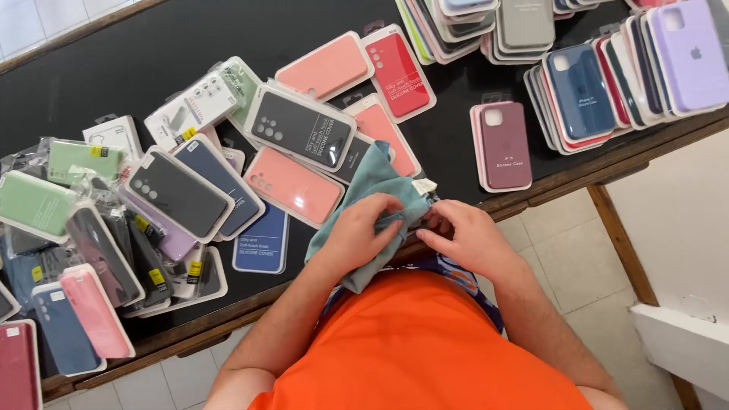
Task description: The person cleans phone cases one at a time with a cloth, staples a small piece of paper to each case, and then places the cases back onto a table.
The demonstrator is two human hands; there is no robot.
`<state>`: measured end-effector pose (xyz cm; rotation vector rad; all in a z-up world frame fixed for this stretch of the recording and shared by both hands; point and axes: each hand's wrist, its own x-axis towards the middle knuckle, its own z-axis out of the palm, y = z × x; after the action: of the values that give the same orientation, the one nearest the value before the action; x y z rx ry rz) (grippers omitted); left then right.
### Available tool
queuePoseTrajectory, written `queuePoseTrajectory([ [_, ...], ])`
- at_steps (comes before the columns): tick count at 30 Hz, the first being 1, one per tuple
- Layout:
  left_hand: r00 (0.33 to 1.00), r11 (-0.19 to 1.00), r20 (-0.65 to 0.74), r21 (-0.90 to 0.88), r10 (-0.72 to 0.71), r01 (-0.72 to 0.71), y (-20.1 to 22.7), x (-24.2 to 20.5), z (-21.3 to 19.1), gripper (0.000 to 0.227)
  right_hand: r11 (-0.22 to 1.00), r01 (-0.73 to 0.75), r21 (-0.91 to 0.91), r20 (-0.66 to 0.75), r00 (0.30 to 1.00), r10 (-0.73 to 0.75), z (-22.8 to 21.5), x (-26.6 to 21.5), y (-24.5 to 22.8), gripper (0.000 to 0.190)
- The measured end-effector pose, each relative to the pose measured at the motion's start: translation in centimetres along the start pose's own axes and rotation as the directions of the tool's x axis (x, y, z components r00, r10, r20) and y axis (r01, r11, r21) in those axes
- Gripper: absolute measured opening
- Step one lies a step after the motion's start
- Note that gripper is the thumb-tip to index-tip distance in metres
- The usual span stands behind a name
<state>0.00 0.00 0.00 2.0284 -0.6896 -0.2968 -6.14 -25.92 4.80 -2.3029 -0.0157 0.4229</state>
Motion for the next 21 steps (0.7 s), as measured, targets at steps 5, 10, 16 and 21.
queuePoseTrajectory([
  [5,0.983,0.988,-0.176,0.134,-0.055,0.079,-1.5,1.5,0.4,0.018,0.998,0.056,-0.013,0.0,0.998,-0.056,-3.1,1.6,3.4,0.028],
  [10,0.893,0.921,-0.421,0.262,-0.16,0.289,-1.4,3.8,1.2,0.014,0.993,0.119,0.025,0.009,0.993,-0.119,-8.3,2.5,6.2,0.021],
  [16,0.852,0.879,-0.509,0.342,-0.123,0.332,5.2,8.9,3.3,0.05,0.964,0.233,0.125,-0.007,0.972,-0.234,-13.8,3.0,12.5,0.014],
  [21,0.924,0.908,-0.383,0.394,0.022,0.141,6.3,15.3,7.4,0.055,0.954,0.22,0.204,0.174,0.951,-0.257,-17.7,1.8,16.5,0.006],
])
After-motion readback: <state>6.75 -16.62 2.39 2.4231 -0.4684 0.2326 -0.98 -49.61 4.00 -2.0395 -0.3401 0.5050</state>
